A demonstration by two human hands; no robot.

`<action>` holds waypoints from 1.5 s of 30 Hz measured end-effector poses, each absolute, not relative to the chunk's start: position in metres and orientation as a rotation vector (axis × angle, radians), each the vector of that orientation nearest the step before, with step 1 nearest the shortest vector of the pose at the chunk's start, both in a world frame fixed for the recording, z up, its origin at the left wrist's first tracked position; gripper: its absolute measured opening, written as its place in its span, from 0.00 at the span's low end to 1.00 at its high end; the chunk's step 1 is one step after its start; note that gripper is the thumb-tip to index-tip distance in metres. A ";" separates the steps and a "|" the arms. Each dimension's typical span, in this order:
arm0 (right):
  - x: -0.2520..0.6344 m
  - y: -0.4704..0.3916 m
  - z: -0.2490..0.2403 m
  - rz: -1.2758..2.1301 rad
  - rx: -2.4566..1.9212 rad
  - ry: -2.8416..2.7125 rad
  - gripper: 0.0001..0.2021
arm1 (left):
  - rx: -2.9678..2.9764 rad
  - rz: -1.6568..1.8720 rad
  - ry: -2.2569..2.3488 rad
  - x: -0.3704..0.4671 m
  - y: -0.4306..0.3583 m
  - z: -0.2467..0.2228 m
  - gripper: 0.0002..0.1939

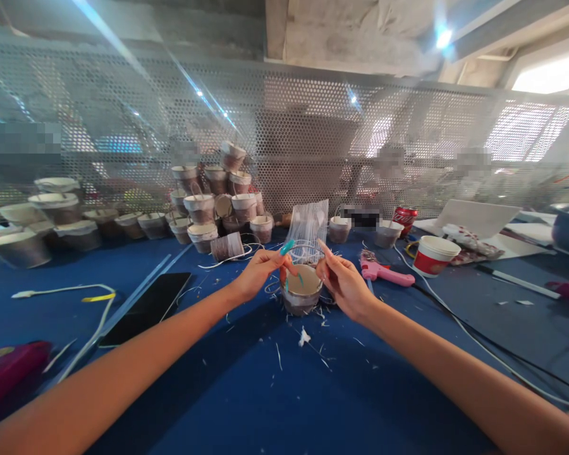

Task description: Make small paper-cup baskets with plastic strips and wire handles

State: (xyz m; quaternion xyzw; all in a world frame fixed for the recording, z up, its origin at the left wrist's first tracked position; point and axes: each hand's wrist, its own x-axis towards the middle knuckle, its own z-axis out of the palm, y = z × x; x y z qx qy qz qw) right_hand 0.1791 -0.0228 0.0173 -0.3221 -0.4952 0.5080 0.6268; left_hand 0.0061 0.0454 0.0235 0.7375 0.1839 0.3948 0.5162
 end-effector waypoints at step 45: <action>0.180 -0.020 0.010 1.203 -0.794 -1.126 0.21 | 1.852 0.861 0.459 0.007 0.048 0.019 0.28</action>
